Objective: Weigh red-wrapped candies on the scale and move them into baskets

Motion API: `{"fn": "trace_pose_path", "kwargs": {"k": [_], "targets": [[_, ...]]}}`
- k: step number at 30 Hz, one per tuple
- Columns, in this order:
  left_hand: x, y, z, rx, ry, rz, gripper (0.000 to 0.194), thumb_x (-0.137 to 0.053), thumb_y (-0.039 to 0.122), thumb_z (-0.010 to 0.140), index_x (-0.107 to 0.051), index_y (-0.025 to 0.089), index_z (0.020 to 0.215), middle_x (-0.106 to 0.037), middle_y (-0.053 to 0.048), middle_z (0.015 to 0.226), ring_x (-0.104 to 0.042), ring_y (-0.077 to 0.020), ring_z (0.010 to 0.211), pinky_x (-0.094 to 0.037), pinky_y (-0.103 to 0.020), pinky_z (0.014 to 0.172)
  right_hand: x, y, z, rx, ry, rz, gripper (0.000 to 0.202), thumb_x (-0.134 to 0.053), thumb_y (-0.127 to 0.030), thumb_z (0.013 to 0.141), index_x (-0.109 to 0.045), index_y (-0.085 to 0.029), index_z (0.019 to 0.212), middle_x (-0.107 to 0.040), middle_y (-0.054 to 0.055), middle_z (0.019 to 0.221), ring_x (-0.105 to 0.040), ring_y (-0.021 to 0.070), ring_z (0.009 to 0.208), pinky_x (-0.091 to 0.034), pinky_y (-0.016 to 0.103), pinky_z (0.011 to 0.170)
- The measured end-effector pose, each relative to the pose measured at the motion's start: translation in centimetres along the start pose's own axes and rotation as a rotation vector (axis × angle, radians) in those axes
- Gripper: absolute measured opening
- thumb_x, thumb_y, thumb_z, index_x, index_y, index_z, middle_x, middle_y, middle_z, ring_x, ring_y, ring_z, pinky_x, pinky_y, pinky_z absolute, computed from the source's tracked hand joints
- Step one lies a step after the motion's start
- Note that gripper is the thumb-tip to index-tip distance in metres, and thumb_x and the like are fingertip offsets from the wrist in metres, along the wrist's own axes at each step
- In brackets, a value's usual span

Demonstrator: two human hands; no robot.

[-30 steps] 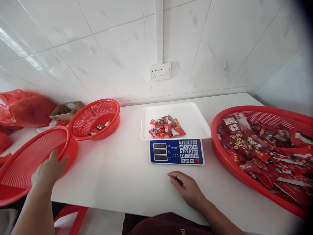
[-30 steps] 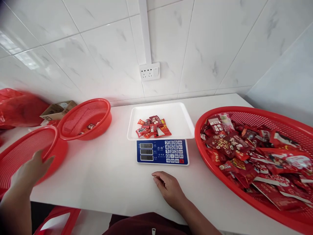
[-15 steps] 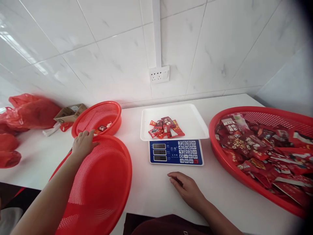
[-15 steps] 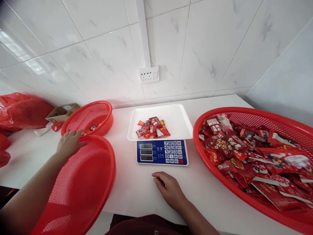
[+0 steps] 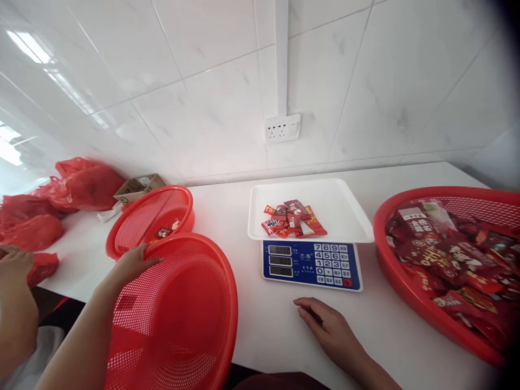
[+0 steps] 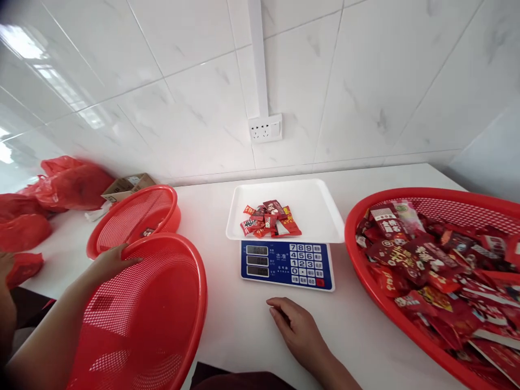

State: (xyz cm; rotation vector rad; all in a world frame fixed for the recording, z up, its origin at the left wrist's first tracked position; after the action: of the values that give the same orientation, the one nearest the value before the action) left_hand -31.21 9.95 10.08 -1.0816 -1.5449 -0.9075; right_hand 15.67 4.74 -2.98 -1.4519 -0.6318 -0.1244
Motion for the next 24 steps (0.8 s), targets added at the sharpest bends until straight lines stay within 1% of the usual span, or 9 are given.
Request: {"fn": "trace_pose_path", "kwargs": {"k": [3, 6, 8, 11, 14, 16, 19, 21, 24], "targets": [[-0.6, -1.4, -2.1, 0.099, 0.047, 0.038, 0.058, -0.049, 0.062, 0.073, -0.055, 0.014, 0.105, -0.065, -0.017, 0.100, -0.063, -0.0330, 0.090, -0.047, -0.038, 0.072, -0.1, 0.1, 0.0, -0.010, -0.010, -0.014, 0.028, -0.045, -0.039, 0.087, -0.067, -0.023, 0.096, -0.072, 0.006, 0.098, -0.067, 0.0232, 0.089, -0.054, 0.035, 0.078], [-0.8, -2.0, -3.0, 0.157, 0.054, 0.081, 0.061, -0.048, 0.062, 0.075, -0.052, 0.012, 0.109, -0.066, -0.019, 0.099, -0.063, -0.0356, 0.090, -0.047, -0.040, 0.071, -0.2, 0.3, 0.0, -0.011, -0.013, -0.021, 0.029, -0.046, -0.040, 0.086, -0.067, -0.024, 0.097, -0.072, 0.006, 0.099, -0.067, 0.0238, 0.090, -0.054, 0.035, 0.079], [-0.9, -1.7, -3.1, 0.171, 0.028, 0.098, 0.060, -0.049, 0.061, 0.075, -0.051, 0.013, 0.110, -0.066, -0.019, 0.099, -0.063, -0.0359, 0.090, -0.047, -0.040, 0.071, -0.2, 0.5, 0.0, -0.011, -0.006, -0.020, 0.029, -0.046, -0.041, 0.086, -0.068, -0.024, 0.097, -0.072, 0.006, 0.099, -0.067, 0.0236, 0.090, -0.054, 0.035, 0.079], [-0.9, -0.8, -3.0, 0.165, -0.007, 0.104, 0.061, -0.049, 0.060, 0.075, -0.050, 0.012, 0.114, -0.066, -0.019, 0.099, -0.063, -0.0360, 0.091, -0.046, -0.039, 0.072, -0.2, 0.7, -0.1, -0.025, 0.008, -0.021, 0.029, -0.047, -0.042, 0.086, -0.068, -0.025, 0.096, -0.072, 0.006, 0.099, -0.067, 0.0230, 0.090, -0.055, 0.033, 0.078], [-0.8, 0.1, -3.2, 0.176, -0.010, 0.083, 0.063, -0.049, 0.061, 0.075, -0.050, 0.012, 0.116, -0.067, -0.018, 0.097, -0.063, -0.0361, 0.092, -0.046, -0.039, 0.070, -0.2, 0.8, -0.2, -0.040, 0.020, -0.025, 0.029, -0.047, -0.043, 0.086, -0.068, -0.025, 0.096, -0.072, 0.005, 0.099, -0.067, 0.0229, 0.090, -0.055, 0.033, 0.078], [-0.7, 0.2, -3.6, 0.215, 0.002, 0.092, 0.061, -0.049, 0.062, 0.075, -0.053, 0.013, 0.111, -0.067, -0.018, 0.096, -0.063, -0.0366, 0.091, -0.046, -0.038, 0.068, -0.2, 0.8, -0.2, -0.039, 0.015, -0.029, 0.030, -0.047, -0.044, 0.086, -0.068, -0.025, 0.096, -0.072, 0.005, 0.099, -0.067, 0.0230, 0.090, -0.055, 0.033, 0.078], [-0.7, 0.0, -4.4, 0.251, 0.040, 0.112, 0.053, -0.050, 0.058, 0.076, -0.055, 0.013, 0.103, -0.068, -0.018, 0.092, -0.063, -0.0360, 0.089, -0.046, -0.038, 0.067, -0.2, 0.8, -0.1, -0.032, -0.004, -0.033, 0.030, -0.047, -0.044, 0.086, -0.068, -0.025, 0.096, -0.072, 0.005, 0.098, -0.068, 0.0228, 0.090, -0.055, 0.033, 0.078], [-0.7, -0.3, -5.1, 0.255, 0.074, 0.111, 0.047, -0.051, 0.056, 0.077, -0.055, 0.015, 0.098, -0.068, -0.016, 0.091, -0.064, -0.0346, 0.088, -0.046, -0.037, 0.068, -0.2, 0.8, -0.1, -0.027, -0.003, -0.033, 0.030, -0.046, -0.044, 0.086, -0.068, -0.025, 0.096, -0.073, 0.005, 0.098, -0.068, 0.0229, 0.089, -0.056, 0.033, 0.077], [-0.6, -0.9, -6.4, 0.290, 0.132, 0.117, 0.041, -0.048, 0.058, 0.077, -0.053, 0.020, 0.089, -0.068, -0.013, 0.086, -0.064, -0.0331, 0.087, -0.046, -0.035, 0.067, -0.2, 0.8, -0.1, -0.024, -0.002, -0.034, 0.029, -0.047, -0.044, 0.085, -0.068, -0.026, 0.095, -0.073, 0.005, 0.098, -0.068, 0.0233, 0.089, -0.056, 0.033, 0.077]]}}
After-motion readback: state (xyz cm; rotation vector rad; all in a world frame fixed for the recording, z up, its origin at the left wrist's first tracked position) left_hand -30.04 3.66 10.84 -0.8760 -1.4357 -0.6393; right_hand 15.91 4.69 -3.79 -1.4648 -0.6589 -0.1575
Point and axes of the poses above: each hand's wrist, its own z-axis towards the middle knuckle, its own x-axis out of the back of the hand, y = z × x, the point moved 2 cm from there along z, towards the middle knuckle
